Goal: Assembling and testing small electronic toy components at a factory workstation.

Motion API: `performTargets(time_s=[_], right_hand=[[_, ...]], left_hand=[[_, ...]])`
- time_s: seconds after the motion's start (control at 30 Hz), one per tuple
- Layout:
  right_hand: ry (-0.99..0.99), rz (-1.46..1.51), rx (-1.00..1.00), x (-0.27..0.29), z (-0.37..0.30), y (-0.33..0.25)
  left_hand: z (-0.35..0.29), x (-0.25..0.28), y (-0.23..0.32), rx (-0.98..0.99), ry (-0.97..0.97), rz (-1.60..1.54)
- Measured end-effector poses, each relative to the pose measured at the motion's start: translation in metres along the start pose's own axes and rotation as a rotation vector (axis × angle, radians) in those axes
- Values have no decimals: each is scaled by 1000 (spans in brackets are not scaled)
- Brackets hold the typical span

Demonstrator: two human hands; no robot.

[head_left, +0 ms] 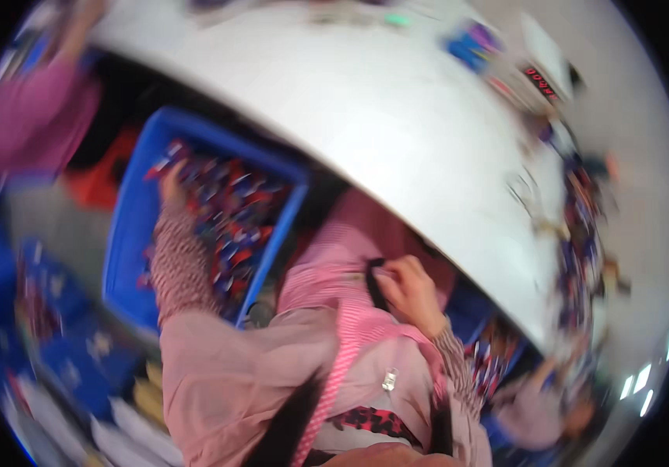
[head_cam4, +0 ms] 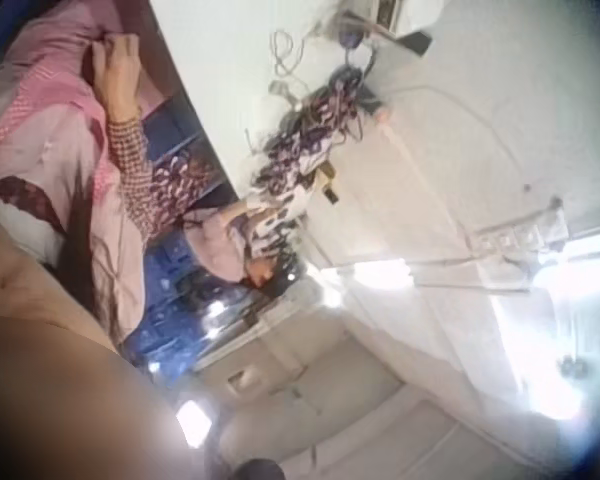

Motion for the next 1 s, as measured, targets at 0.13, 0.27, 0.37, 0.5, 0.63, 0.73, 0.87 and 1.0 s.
performTargets(time_s=[0.13,0.27,0.37,0.5,0.63,0.73,0.87,1.0], right_hand=[[83,-63,27,2,-1,8],[243,10,25,42,-33,19],[533,50,-27,94,-71,31],[1000,363,-181,147,-143,110],[1210,615,-192,172,-197,170],[1190,677,-215,174,-213,200],[1124,689,-195,176,-212,219],[1140,658,-181,186,-227,240]], left_hand=[[43,93,-1,-104,454,695],[-3,-43,51,-112,473,513],[-5,20,24,181,678,472],[-57,2,39,164,656,571],[-74,-72,69,-191,367,493],[-141,-233,141,-369,97,494],[-178,-382,152,-351,-546,646],[-240,-530,188,-680,-1057,830]])
Point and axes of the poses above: each hand's wrist, its own z-axis towards the middle knuckle, its own x-axis out of the back of the hand, y = z × x, the point moved 6 cm from there along z, towards the middle knuckle, and after that the axes turned 12 degrees about -y, right-handed, at the moved point
